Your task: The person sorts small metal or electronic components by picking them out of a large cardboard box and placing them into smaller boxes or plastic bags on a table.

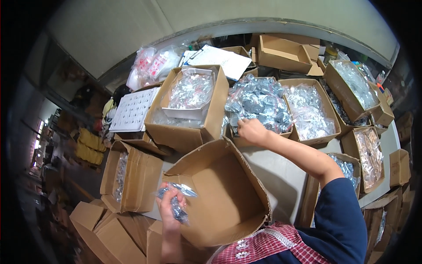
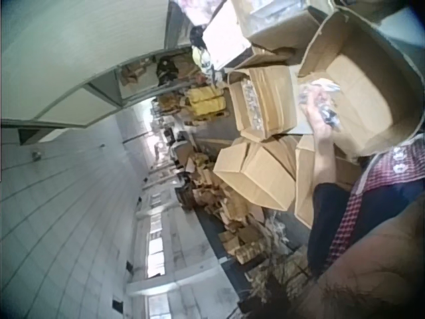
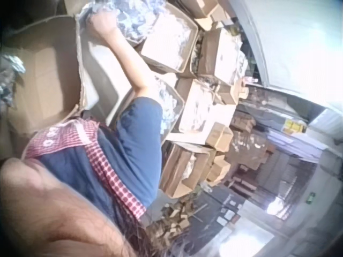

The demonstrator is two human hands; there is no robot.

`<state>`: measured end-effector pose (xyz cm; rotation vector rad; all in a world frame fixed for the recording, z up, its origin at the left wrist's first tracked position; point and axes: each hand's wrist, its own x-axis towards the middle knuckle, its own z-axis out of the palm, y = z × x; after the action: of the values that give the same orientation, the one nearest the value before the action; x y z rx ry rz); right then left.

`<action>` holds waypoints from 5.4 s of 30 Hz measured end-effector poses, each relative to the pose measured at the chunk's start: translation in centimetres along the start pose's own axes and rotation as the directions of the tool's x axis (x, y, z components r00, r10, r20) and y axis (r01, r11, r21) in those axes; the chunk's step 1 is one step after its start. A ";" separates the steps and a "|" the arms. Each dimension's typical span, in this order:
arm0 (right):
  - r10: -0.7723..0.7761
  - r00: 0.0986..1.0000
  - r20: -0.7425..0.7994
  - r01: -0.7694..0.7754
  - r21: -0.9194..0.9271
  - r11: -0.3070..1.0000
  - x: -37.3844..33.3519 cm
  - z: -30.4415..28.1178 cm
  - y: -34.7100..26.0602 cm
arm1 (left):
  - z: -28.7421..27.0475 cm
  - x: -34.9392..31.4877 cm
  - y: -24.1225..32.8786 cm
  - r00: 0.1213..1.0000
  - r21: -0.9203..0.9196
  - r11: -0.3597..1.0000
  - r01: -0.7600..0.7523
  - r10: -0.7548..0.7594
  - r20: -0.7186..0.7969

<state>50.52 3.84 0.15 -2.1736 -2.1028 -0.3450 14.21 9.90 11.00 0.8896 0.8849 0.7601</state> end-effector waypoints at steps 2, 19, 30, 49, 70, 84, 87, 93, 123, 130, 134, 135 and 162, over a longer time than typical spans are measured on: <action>-0.068 0.998 -0.020 0.067 -0.024 0.997 0.1 -0.6 -0.8 | 0.7 0.2 0.3 0.999 0.025 1.000 -0.015 0.014 0.048; 0.647 0.758 0.080 0.050 0.982 -0.179 -4.7 -7.5 10.4 | 26.3 10.8 2.2 0.831 -0.090 0.973 -0.212 0.228 0.508; 0.526 0.802 -0.284 -0.185 0.720 0.669 -3.5 2.2 16.3 | 32.3 25.7 -11.1 0.813 0.607 0.630 -0.485 0.069 0.578; -0.136 0.936 -0.323 0.282 0.464 0.840 -1.3 -1.1 5.4 | 29.6 32.9 -9.9 0.841 0.769 0.366 -0.524 0.078 0.535; 0.629 0.777 0.025 -0.542 0.535 0.648 4.3 6.1 26.0 | 30.2 34.1 -12.8 0.849 0.787 0.339 -0.515 0.071 0.524; 0.486 0.842 0.234 -0.290 0.956 0.042 -0.1 2.6 26.0 | 32.2 29.3 -12.6 0.524 0.561 -0.020 -0.828 0.329 0.786; 0.607 0.761 0.229 -0.160 0.973 -0.166 -3.3 4.6 26.0 | 34.0 28.5 -13.3 0.406 0.400 0.076 -0.914 0.112 0.907; 0.702 0.711 0.035 -0.021 0.999 -0.029 -7.2 5.5 21.3 | 31.9 25.5 -12.2 0.230 0.229 -0.030 -0.973 -0.064 0.971; 0.514 0.830 -0.219 -0.341 0.530 0.776 -2.4 4.1 16.5 | 28.9 20.8 -9.6 0.296 0.034 -0.541 -0.841 -0.406 0.864; 0.501 0.825 -0.264 -0.229 0.653 0.722 -3.5 3.1 15.4 | 26.8 18.6 -10.4 0.469 0.163 -0.645 -0.746 -0.335 0.817; 0.595 0.688 -0.416 -0.292 0.592 0.751 -1.9 3.1 17.5 | 25.7 18.0 -10.1 0.446 0.132 -0.631 -0.764 -0.369 0.816; 0.648 0.644 -0.407 -0.300 0.645 0.703 -0.9 3.5 19.3 | 25.7 18.9 -10.4 0.421 0.133 -0.610 -0.781 -0.358 0.833; 0.741 0.666 0.084 -0.294 0.943 0.158 -23.8 -5.0 10.4 | 5.6 -0.2 4.1 0.580 0.679 -0.532 -0.507 0.372 0.724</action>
<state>59.87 -20.87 0.42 -1.6573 -0.7056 0.3782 18.33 9.70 16.66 3.1588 0.7821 0.6176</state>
